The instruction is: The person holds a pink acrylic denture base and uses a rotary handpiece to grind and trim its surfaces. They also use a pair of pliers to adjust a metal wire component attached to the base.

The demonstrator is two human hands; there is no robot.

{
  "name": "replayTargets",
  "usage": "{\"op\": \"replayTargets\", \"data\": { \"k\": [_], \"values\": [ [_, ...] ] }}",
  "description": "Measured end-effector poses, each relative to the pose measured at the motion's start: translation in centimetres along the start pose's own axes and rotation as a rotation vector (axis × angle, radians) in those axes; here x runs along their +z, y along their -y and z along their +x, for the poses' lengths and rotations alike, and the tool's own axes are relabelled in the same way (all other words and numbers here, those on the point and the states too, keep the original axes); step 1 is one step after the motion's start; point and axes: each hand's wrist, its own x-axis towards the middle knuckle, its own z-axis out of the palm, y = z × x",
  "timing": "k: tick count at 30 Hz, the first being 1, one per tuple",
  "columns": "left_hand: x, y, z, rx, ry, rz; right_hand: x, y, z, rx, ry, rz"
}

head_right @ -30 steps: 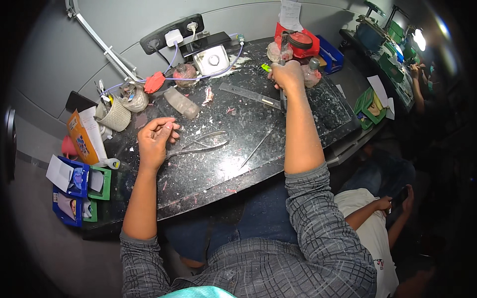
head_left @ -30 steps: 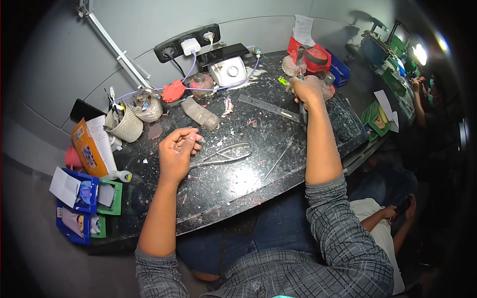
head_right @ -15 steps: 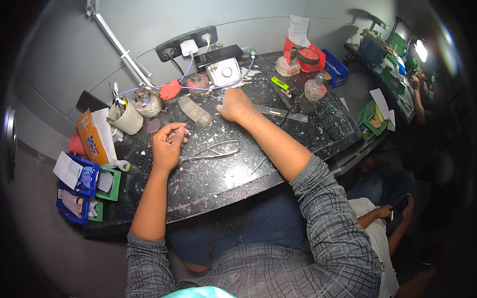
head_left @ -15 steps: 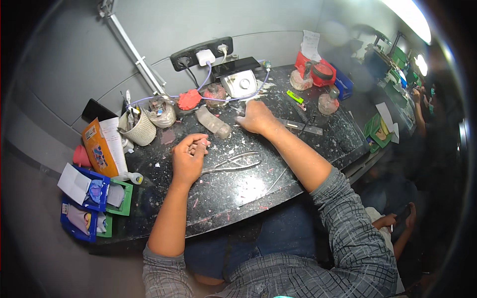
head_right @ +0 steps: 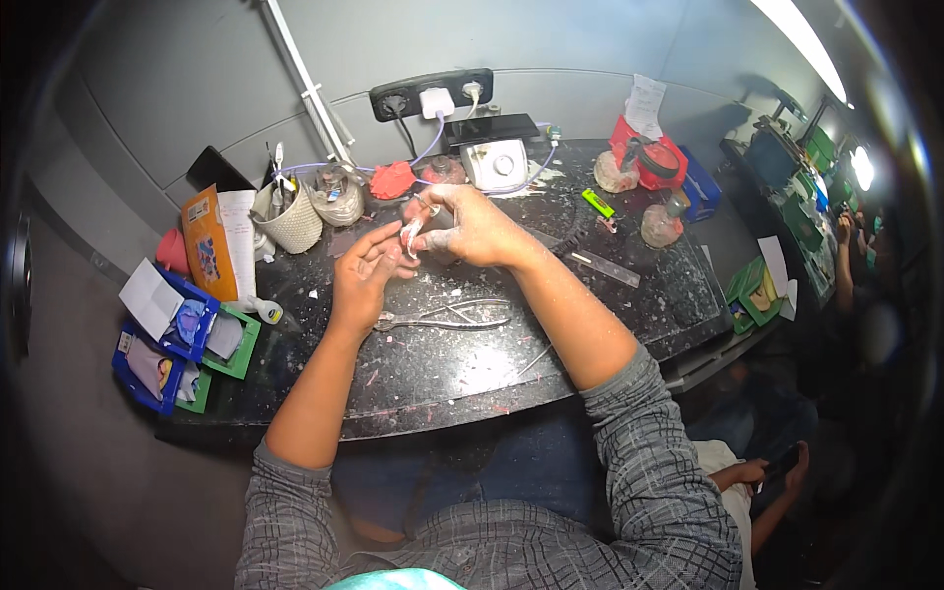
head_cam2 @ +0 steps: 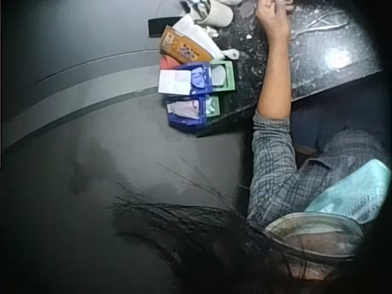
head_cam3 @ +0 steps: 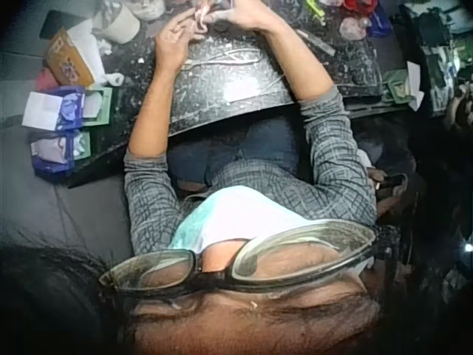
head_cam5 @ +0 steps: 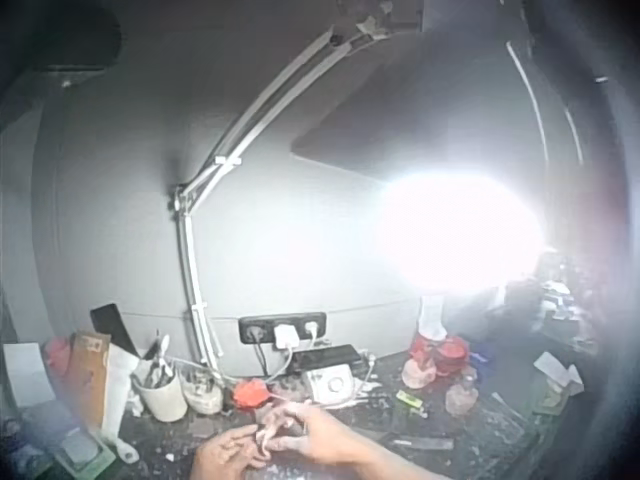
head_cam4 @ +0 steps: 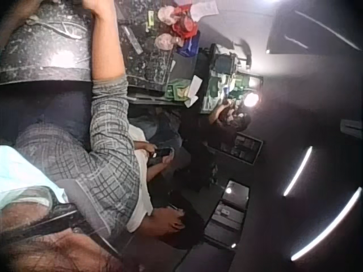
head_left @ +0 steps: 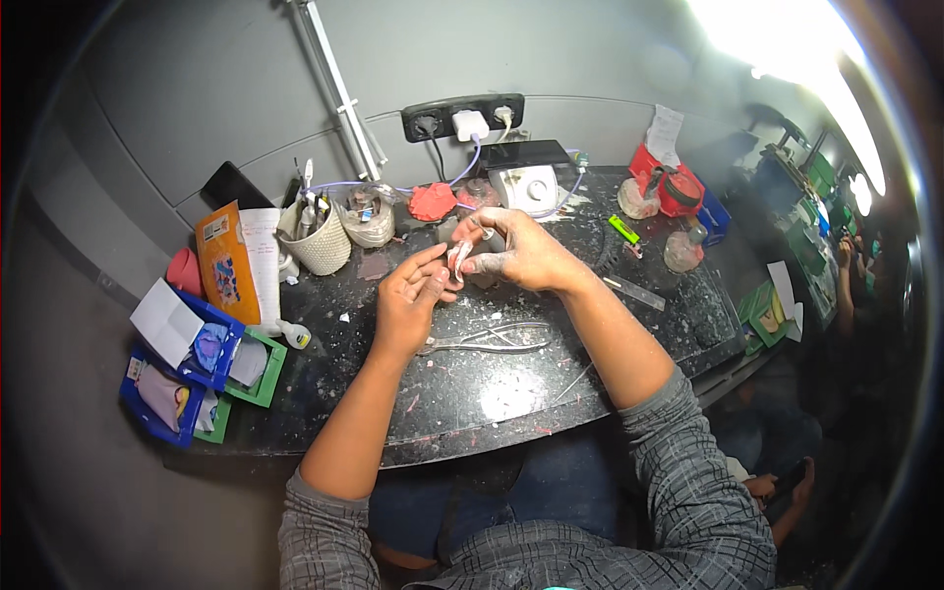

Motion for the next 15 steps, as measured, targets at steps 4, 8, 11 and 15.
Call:
{"op": "replayTargets", "data": {
  "k": [4,8,11,15],
  "values": [
    [0.0,0.0,0.0,0.006,0.031,-0.019,1.0,-0.3,-0.5,0.102,-0.039,0.011],
    [-0.1,0.2,-0.2,0.027,0.037,-0.003,1.6,-0.2,-0.9,0.035,-0.129,-0.112],
    [-0.3,0.3,-0.5,0.023,0.021,-0.079,1.9,-0.6,-1.2,-0.047,-0.159,-0.226],
    [0.4,-0.1,-0.1,-0.126,-0.016,-0.017,1.6,-1.2,-1.7,-0.261,-0.192,-0.322]
  ]
}}
